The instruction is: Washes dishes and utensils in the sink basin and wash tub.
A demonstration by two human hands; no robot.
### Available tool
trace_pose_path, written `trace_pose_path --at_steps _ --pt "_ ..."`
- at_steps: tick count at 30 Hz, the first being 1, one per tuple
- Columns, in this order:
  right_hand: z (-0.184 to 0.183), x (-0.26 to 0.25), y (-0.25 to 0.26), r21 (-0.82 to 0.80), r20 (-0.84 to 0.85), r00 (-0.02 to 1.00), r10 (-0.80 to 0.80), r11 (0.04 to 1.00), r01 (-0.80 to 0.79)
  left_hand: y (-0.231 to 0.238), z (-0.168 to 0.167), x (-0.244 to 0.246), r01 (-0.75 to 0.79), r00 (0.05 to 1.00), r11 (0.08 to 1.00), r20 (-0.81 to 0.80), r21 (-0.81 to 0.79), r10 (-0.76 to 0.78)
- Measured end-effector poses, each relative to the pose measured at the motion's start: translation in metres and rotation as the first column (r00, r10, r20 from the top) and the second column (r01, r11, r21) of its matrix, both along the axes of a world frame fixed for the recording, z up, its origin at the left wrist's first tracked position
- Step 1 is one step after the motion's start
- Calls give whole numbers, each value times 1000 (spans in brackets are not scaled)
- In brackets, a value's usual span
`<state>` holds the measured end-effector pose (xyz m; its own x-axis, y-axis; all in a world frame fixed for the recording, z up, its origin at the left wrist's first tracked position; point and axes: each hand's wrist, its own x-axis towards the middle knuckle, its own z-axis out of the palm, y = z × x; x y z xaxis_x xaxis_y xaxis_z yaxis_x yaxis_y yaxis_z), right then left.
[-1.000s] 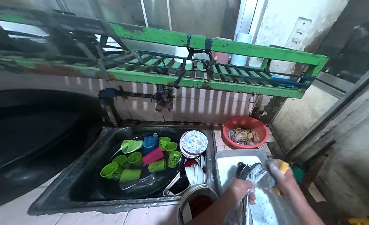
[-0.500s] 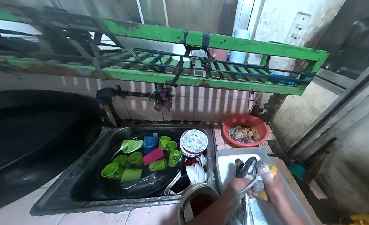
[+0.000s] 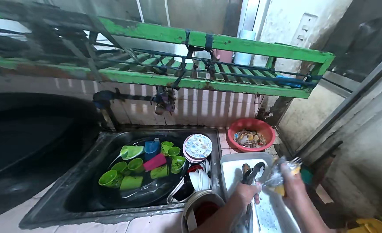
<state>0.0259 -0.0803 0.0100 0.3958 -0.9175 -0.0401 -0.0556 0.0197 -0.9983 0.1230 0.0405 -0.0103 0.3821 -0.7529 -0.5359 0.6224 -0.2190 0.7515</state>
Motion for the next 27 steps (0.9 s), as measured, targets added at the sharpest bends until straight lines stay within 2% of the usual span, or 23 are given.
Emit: trace_pose_path --at_steps 2,4,6,8,9,11,13,14,16,18,21,22,23,24,26,27 --pt "-14 3 16 41 -127 985 112 993 -108 1 2 1 -21 1000 1000 -10 -2 21" --pt "-15 1 13 35 -183 975 124 992 -120 4 1 2 -5 1000 999 -26 -47 3" --pt "-1 -8 -3 16 -209 972 104 995 -103 5 0 2 -15 999 994 -42 -106 11" --pt "21 -20 -21 42 -344 918 196 980 -194 7 4 5 -51 999 992 4 -113 52" --pt "31 -26 -27 101 -455 832 317 947 -305 8 5 7 -63 997 991 39 -120 68" --pt "38 -33 -29 274 -623 531 575 796 -540 9 5 8 -31 997 993 64 -112 38" --pt "35 -31 -16 404 -662 258 704 625 -668 9 10 5 87 996 990 34 -108 -84" --pt "30 -29 -7 424 -661 190 726 570 -704 9 10 5 168 986 979 27 -117 -166" --pt "17 -30 6 436 -649 139 748 515 -738 10 11 5 274 962 955 47 -111 -270" --pt "6 -37 15 434 -636 121 762 483 -760 9 9 6 257 966 959 32 -117 -255" --pt "-15 -58 20 375 -653 72 754 405 -834 2 2 10 24 993 979 -111 -200 -47" --pt "-16 -65 19 363 -682 71 728 422 -831 1 2 13 -55 986 979 -164 -199 22" --pt "-13 -71 17 344 -722 107 684 489 -802 1 2 16 -102 979 979 -191 -178 68" --pt "-7 -74 13 298 -756 199 624 599 -744 2 1 17 -106 978 983 -193 -150 76" --pt "11 -75 2 144 -699 527 484 817 -559 3 2 15 -40 986 995 -165 -97 24" --pt "24 -71 1 91 -576 695 429 879 -467 3 2 13 8 989 997 -148 -80 -19"
